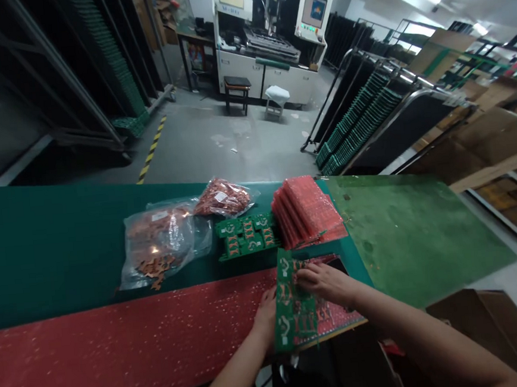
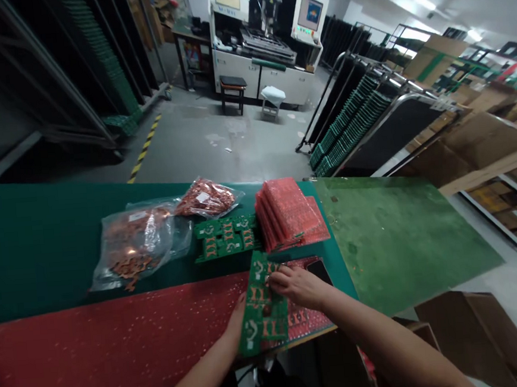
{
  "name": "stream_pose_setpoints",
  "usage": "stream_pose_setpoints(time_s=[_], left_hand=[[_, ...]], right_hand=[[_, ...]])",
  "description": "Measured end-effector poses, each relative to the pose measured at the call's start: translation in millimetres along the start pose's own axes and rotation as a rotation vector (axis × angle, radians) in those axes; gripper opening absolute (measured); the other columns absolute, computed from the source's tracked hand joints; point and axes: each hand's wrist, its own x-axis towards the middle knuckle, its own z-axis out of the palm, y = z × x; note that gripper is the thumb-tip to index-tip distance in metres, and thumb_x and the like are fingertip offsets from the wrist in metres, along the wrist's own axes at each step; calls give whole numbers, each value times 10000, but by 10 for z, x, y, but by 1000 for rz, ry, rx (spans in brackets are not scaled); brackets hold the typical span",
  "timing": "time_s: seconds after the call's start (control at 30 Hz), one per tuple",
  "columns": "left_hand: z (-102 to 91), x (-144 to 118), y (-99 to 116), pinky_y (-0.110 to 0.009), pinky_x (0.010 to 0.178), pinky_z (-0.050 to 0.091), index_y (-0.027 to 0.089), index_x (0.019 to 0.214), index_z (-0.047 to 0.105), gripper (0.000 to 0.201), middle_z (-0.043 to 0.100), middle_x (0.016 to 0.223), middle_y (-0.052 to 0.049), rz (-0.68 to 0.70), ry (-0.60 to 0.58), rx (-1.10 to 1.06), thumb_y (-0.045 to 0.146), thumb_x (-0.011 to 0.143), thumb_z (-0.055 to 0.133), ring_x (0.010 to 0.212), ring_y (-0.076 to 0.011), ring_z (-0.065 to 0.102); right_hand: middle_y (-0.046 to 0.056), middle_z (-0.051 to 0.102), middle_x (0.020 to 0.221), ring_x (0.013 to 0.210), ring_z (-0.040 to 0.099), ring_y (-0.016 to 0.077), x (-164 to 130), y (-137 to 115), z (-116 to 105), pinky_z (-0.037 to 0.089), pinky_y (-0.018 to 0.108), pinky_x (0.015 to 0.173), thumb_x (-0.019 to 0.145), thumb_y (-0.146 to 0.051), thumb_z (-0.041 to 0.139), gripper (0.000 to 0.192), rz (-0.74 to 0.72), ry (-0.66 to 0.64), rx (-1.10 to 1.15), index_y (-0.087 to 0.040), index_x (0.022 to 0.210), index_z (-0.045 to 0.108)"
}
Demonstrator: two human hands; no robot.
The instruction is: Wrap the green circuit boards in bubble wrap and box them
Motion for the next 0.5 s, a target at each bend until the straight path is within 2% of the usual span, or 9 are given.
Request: stream_pose_setpoints(time_s=[0.07,0.13,0.27,0.5], left_hand=[[-7,18,-6,-377,1038,330,190,1140,598,388,547,1247,-52,112,-43,73,290,771,534,1197,-240,421],[-5,23,-16,-455,1047,305,226,1212,532,486,484,1322,-65,190,-66,172,265,736,617,1238,-266,379],[10,8,-23,-475,1038,307,219,1224,485,493,491,1301,-91,156,-62,262,235,747,608,1235,-271,381],[-10,0,-15,-419,1042,324,213,1149,494,466,492,1305,-57,162,-23,165,203,703,630,1228,-237,388]], right_hand=[[106,493,1246,1026,475,212,-290,60,136,406,362,837,890,-136,417,338,-28,-44,-95,-191,1216,482],[104,508,1236,1025,488,213,-430,129,292,402,364,835,899,-155,416,289,-37,-55,-127,-196,1169,513],[94,523,1227,1046,491,211,-397,236,597,401,377,842,903,-153,418,250,-8,-34,-91,-213,1113,539],[103,498,1276,1110,466,230,-389,312,910,383,425,896,879,-139,471,243,38,-92,-44,-211,1096,554]])
